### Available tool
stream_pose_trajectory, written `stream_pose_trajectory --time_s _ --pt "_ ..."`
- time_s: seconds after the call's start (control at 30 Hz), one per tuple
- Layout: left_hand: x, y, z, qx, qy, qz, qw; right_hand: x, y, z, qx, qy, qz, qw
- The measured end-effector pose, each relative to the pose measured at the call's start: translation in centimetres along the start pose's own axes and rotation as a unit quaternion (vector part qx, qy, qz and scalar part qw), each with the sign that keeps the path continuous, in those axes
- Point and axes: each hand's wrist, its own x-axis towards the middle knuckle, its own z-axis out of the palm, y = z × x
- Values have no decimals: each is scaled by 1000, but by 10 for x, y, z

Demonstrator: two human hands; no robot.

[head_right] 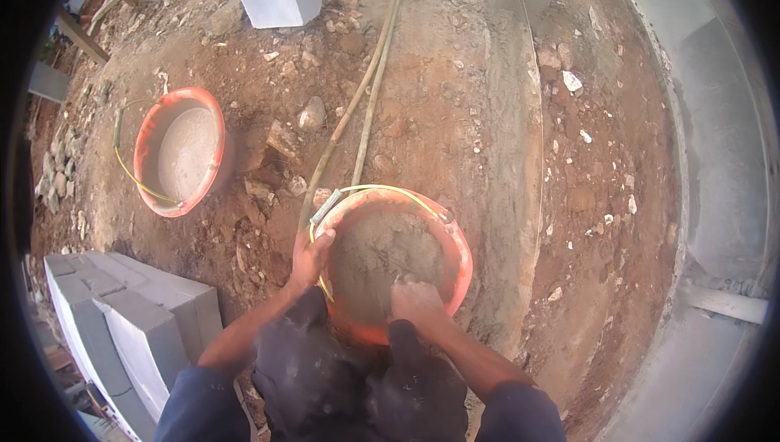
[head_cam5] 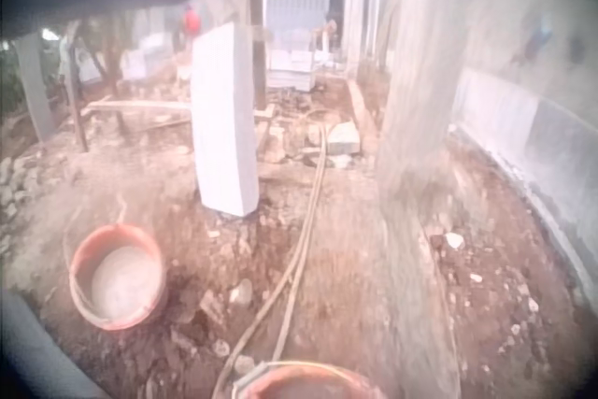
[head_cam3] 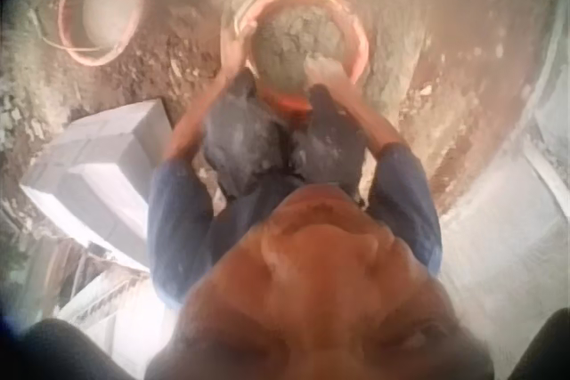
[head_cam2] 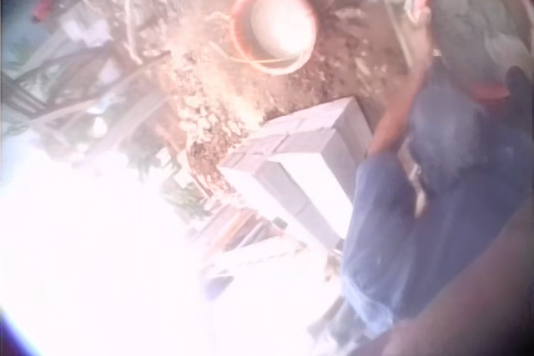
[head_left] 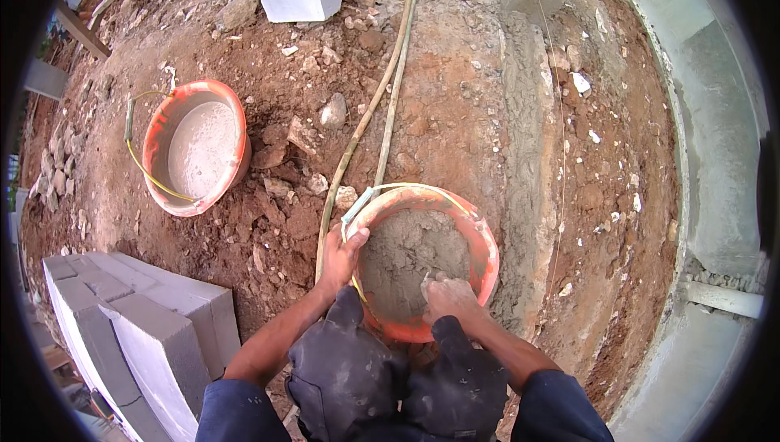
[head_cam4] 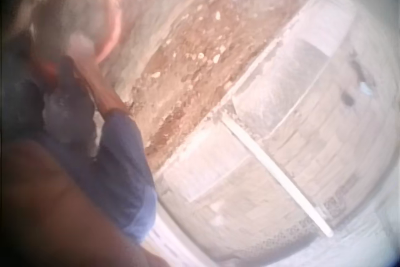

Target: The person scoops wet cement from a bucket using a trowel and spreads it onto the back of a rectangular tile. They repeat this process for multiple tiles, placing the coated tiles on the ground.

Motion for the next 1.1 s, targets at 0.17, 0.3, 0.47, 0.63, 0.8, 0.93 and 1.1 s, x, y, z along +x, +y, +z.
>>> stream_pose_trajectory --time_s 0.17,0.3,0.47,0.63,0.8,0.93,1.1 --pt "-8 6 -22 320 5 36 947 6 -18 -5 7 -56 17 998" --pt "-17 36 -9 521 32 -36 852 10 -34 -13 -41 -80 67 994" --pt "-66 68 37 556 74 58 826 -11 -42 -10 328 197 82 920" --pt "-171 96 80 619 -83 9 781 -34 -58 -20 899 82 40 428" --pt "-249 153 78 572 -45 -125 809 -78 -85 -50 897 168 219 344" --pt "-303 245 24 540 -52 -162 824 -105 -55 -31 880 188 238 367" --pt "-350 318 -17 379 -2 -212 901 -98 -47 -28 870 176 244 390"
